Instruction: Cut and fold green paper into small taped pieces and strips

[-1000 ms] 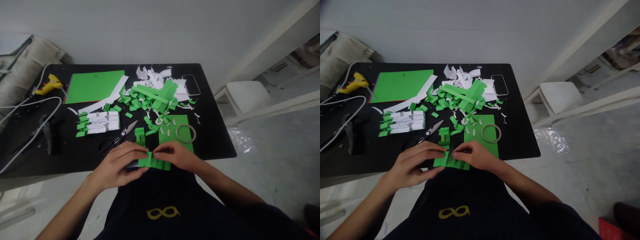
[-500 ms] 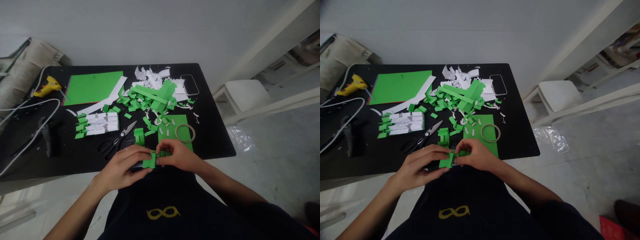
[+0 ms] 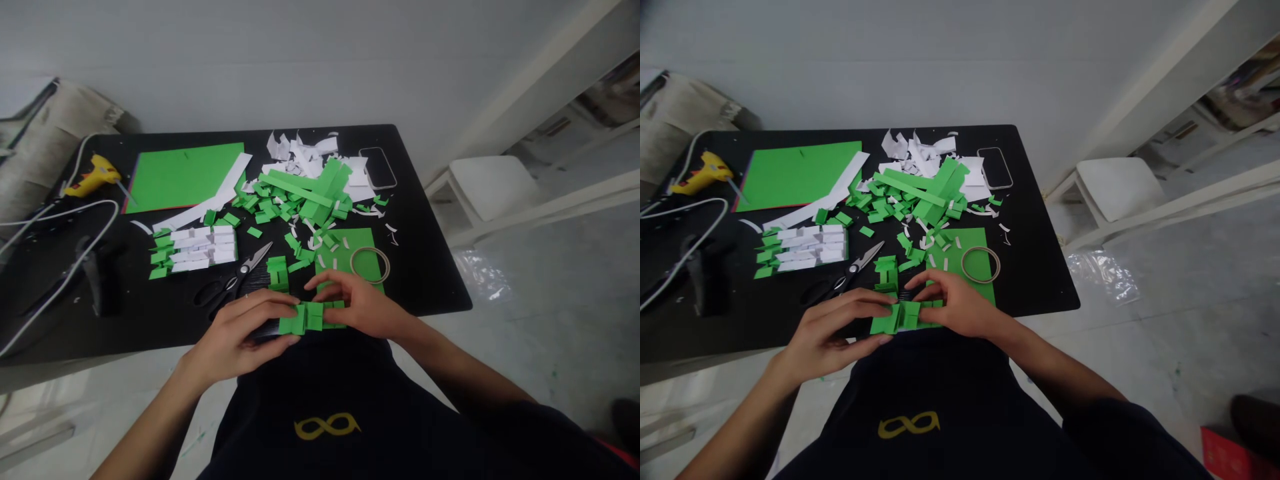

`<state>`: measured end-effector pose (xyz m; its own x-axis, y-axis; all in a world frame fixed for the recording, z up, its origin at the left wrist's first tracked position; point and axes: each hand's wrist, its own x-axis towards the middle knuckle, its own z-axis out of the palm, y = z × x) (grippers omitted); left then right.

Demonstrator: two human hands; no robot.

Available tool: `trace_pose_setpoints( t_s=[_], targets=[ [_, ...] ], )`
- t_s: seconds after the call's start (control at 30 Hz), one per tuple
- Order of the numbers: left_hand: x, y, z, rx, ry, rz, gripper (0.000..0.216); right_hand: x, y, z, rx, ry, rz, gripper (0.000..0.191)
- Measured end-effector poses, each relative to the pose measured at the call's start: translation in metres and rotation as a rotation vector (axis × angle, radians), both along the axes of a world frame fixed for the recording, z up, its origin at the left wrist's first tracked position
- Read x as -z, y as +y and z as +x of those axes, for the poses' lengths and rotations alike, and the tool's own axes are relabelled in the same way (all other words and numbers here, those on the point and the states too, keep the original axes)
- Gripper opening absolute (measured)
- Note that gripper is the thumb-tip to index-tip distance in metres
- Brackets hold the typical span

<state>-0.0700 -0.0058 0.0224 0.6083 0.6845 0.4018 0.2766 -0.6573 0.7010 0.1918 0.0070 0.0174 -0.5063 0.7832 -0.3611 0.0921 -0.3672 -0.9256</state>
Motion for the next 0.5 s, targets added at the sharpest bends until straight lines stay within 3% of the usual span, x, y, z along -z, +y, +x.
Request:
trace_pose_setpoints(
  t_s=[0.13, 0.5],
  targets=[
    [-0.0041, -0.0007, 0.0016, 0.027, -0.033, 0.012, 0.025, 0.0042, -0.0017, -0.0022, 0.072, 0.022, 0.0, 0.033],
    [-0.0032, -0.003, 0.0051, 0.128, -0.055, -0.067, 0.028, -0.0028, -0.001, -0.001, 0.041, -0.016, 0.015, 0.01]
  ],
)
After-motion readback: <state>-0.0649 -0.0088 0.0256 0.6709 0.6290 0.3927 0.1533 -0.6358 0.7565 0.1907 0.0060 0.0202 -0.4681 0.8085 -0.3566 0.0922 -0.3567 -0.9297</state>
